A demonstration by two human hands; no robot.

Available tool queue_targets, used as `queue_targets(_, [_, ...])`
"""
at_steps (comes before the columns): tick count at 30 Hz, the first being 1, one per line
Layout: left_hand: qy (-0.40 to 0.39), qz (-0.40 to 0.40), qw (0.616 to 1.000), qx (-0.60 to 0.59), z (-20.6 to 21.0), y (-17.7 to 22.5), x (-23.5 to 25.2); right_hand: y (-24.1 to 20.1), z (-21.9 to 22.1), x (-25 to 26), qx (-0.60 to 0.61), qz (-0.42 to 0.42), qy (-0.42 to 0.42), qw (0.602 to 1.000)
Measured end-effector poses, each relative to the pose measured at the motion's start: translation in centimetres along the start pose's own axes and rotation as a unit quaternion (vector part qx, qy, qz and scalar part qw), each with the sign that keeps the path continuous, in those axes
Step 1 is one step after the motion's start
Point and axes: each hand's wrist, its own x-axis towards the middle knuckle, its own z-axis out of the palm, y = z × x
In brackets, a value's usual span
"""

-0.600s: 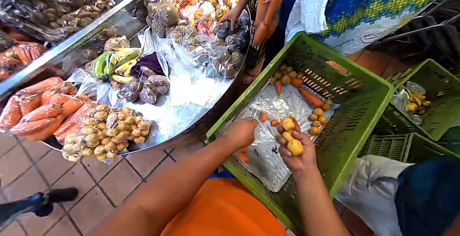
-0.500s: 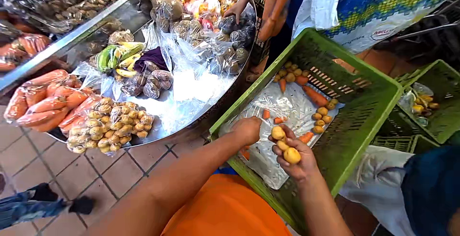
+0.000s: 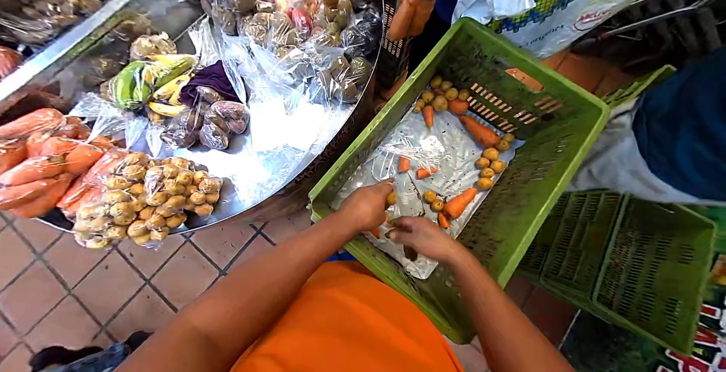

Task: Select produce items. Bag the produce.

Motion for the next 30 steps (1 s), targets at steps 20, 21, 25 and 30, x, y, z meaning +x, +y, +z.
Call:
queue_targets(20, [0.005,-0.102,0.981,-0.167,-2.1,-2.5,-0.5,8.7,-4.4,10.2,-0.396,0.174,0.201,0.879])
queue_targets(21, [0.006,-0.105,0.981,-0.166,-2.1,-2.5,-0.5,8.8,-3.9,9.9,-0.409,0.189,0.202,0.87])
queue_targets(25, [0.0,-0.118,0.979,-0.164,-2.2,-2.2,-0.5,8.1,-4.4,10.0,-0.379,0.226,0.197,0.875])
queue_targets(30, [0.008,-0.104,0.982,-0.159,-2.0,-2.0,-0.3,-0.7,-4.8,5.8,0.163,-0.019,0.104,0.981])
